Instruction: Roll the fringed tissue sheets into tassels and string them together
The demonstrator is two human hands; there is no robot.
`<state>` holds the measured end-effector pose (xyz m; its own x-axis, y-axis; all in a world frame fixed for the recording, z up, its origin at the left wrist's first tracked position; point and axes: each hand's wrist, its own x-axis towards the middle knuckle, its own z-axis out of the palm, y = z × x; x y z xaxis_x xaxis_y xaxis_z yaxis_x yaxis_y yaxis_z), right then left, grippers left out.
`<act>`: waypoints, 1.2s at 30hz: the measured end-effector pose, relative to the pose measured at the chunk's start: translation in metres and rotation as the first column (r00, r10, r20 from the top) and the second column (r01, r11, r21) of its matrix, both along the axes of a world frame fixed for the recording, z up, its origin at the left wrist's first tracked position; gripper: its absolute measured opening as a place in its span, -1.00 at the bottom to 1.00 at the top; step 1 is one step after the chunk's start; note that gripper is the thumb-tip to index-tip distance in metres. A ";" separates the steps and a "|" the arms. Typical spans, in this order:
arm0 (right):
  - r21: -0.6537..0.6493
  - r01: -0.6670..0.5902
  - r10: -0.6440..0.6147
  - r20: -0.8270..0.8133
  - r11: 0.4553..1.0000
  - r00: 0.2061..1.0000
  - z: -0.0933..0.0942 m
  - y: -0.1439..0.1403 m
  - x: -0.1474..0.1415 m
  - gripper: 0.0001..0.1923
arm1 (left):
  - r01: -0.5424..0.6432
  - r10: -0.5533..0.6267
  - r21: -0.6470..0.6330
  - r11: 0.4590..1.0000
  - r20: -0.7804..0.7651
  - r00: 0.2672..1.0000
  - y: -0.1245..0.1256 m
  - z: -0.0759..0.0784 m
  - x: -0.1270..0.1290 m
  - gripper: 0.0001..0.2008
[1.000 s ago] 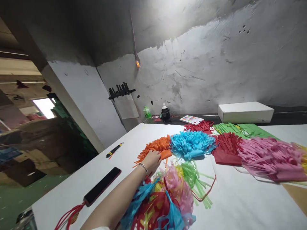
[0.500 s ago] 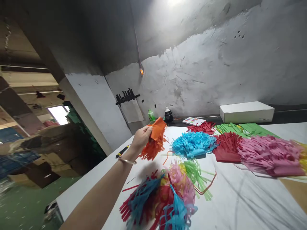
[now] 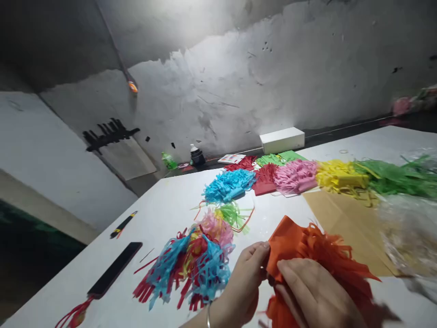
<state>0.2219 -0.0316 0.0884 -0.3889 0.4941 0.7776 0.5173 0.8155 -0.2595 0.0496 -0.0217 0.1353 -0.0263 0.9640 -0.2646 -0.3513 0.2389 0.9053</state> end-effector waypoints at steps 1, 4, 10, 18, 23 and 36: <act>0.046 0.018 -0.020 0.046 0.999 0.999 -0.004 0.003 0.001 -0.61 | -0.022 0.022 0.011 1.000 0.017 1.000 -0.001 -0.015 0.008 -0.61; -0.026 0.085 -0.084 0.041 0.996 0.996 -0.016 0.007 0.006 -0.65 | 0.015 -0.017 0.075 0.997 0.032 0.999 -0.006 -0.049 0.024 -0.58; -0.658 -0.027 -0.211 -0.280 0.752 0.937 -0.027 0.011 0.014 -0.81 | 0.027 -0.002 0.161 0.987 -0.156 0.988 -0.018 -0.080 0.034 -0.57; -0.745 -0.182 -0.044 -0.272 0.642 0.961 -0.012 0.026 0.016 -0.85 | 0.075 0.000 0.218 0.973 -0.325 0.946 -0.018 -0.080 0.024 -0.71; -0.384 -0.129 0.085 -0.129 0.914 0.988 -0.019 0.023 0.014 -0.75 | 0.045 0.009 0.186 0.982 -0.281 0.960 -0.017 -0.080 0.022 -0.73; -0.321 -0.062 0.010 -0.162 0.945 0.987 -0.011 0.025 0.015 -0.78 | 0.050 0.000 0.181 0.982 -0.270 0.963 -0.015 -0.078 0.022 -0.72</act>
